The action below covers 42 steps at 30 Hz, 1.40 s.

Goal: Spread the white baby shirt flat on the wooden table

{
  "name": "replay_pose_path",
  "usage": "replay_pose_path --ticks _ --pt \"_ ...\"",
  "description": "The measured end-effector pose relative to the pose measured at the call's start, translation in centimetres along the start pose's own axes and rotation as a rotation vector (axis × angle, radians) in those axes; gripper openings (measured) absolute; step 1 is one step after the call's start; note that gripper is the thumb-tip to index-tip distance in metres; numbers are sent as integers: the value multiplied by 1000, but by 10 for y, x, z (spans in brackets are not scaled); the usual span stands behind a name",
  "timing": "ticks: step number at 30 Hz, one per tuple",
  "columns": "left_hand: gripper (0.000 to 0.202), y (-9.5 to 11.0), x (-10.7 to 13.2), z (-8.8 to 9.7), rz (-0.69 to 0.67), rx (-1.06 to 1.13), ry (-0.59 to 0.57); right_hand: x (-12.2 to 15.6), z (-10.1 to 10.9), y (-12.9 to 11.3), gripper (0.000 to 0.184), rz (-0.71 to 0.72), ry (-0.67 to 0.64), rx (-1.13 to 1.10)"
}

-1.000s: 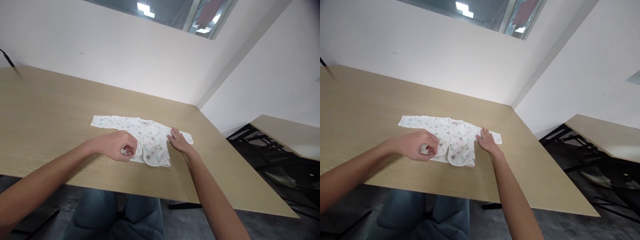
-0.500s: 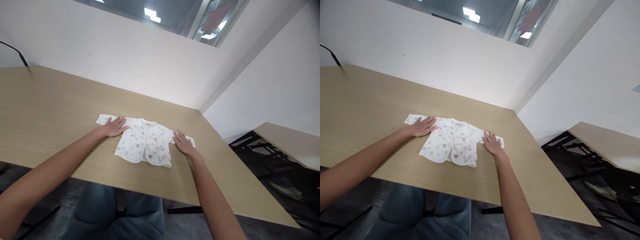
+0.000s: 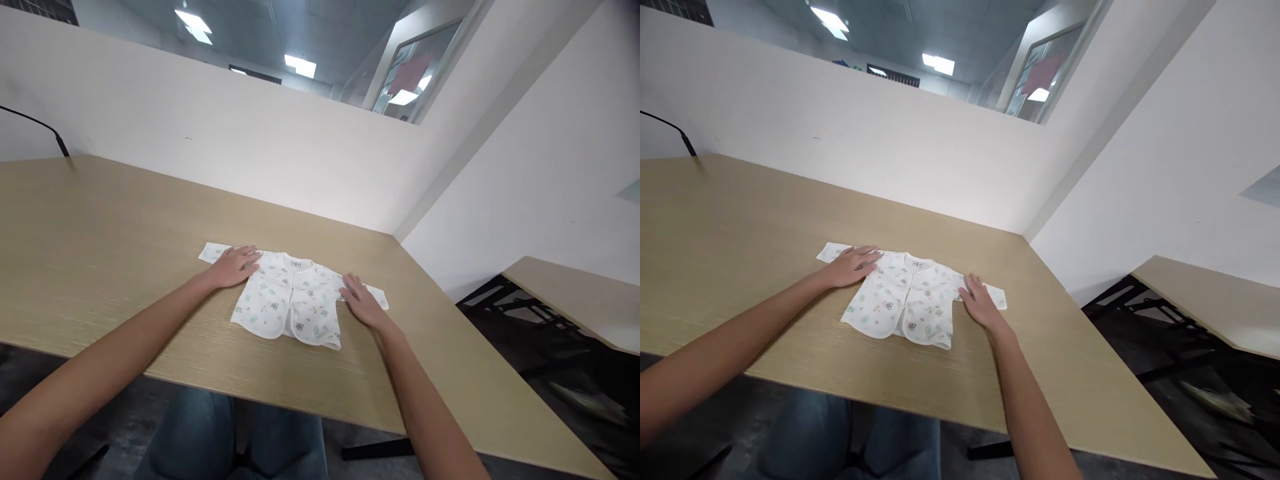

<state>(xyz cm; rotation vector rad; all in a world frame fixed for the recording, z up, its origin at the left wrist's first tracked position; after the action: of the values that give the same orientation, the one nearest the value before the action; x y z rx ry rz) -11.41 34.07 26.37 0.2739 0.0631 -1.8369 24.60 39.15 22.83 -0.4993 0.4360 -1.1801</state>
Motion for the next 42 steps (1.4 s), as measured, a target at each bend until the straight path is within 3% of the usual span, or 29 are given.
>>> replay_pose_path --ticks 5,9,11,14,16,18,21,29,34,38,42 --pt "51 60 3 12 -68 2 140 2 -10 -14 70 6 -44 -9" --pt "46 101 2 -4 -132 -32 122 4 -4 -39 66 86 39 -76" --pt "53 109 1 -19 -160 -61 77 7 -9 -62 64 166 78 -124" --pt "64 106 0 -38 -161 -87 -8 13 -36 -104 63 315 40 -76" --pt "67 103 1 -43 -152 -107 -35 17 -60 -122 67 339 -28 32" --pt "68 102 3 -44 -146 -122 -41 21 -78 -127 71 313 -99 139" --pt "68 104 4 -41 -153 -125 -41 24 -86 -124 72 270 -139 213" --pt "65 106 7 -26 -169 -123 59 18 -64 -117 67 337 -11 23" --pt "61 104 8 -24 -184 -126 101 12 -46 -101 68 263 23 -133" --pt "65 71 0 -25 -62 -82 84 7 -19 -76 66 188 120 -288" --pt "72 28 -6 -32 105 -56 -45 -3 0 -33 56 42 195 -335"
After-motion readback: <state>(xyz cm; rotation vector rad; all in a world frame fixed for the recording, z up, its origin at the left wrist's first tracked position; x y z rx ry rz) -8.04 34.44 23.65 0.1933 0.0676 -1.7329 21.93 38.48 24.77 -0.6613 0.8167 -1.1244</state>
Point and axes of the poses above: each hand's wrist, its own x-axis away from the middle knuckle, its own z-axis out of the back of the hand, y = z × x, the point moved 10 cm from there along -x, towards the middle knuckle, and after that the axes turned 11 degrees about -x, right-handed, at the moved point
